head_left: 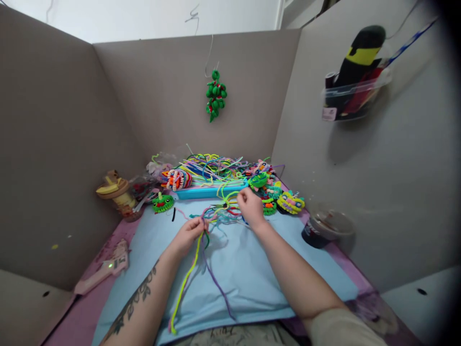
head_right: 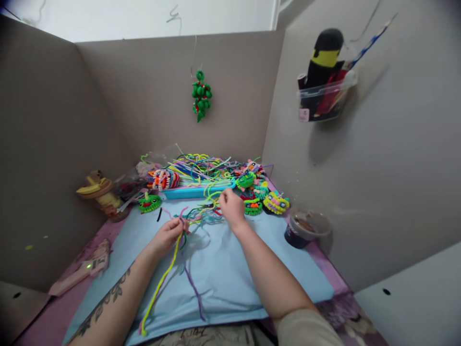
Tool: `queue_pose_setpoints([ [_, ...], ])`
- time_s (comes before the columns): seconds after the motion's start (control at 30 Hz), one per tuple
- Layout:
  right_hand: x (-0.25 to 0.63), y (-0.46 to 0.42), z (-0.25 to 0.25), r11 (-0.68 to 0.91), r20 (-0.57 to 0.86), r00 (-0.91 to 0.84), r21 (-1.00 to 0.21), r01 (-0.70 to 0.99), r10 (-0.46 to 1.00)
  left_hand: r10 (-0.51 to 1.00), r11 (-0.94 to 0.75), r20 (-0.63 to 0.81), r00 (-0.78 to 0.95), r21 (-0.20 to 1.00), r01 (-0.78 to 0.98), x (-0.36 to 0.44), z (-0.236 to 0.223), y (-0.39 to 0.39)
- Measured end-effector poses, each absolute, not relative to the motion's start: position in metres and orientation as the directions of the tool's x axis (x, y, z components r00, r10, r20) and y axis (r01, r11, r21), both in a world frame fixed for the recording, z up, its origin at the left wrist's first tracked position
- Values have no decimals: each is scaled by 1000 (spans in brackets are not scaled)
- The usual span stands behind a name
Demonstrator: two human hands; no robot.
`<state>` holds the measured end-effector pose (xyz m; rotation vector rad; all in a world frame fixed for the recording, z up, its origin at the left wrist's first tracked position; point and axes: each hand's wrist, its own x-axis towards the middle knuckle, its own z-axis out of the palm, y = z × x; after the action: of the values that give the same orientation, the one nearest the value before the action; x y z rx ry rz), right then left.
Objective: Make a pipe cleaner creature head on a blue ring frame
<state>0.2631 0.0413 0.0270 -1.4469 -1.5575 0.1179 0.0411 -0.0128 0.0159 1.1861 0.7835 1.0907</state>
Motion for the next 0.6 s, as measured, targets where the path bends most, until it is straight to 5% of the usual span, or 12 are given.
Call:
queue_pose_setpoints([
  [0.1,282,54,27,260,502,357,-797,546,788,976,61,17,219,937,-344,30,17,-7],
  [0.2,283,58,23,276,387,322,-899,341,864,991,75,-17,129,885,-459,24,20,-2],
  [0.43,235,37,12,92,89,-59,-995,47,994,983,160,-65,173,770,-617,13,20,1],
  [0.6,212,18,9,-261,-180,-457,-958,-120,871,931,266,-58,362,787,-557,17,24,-8],
])
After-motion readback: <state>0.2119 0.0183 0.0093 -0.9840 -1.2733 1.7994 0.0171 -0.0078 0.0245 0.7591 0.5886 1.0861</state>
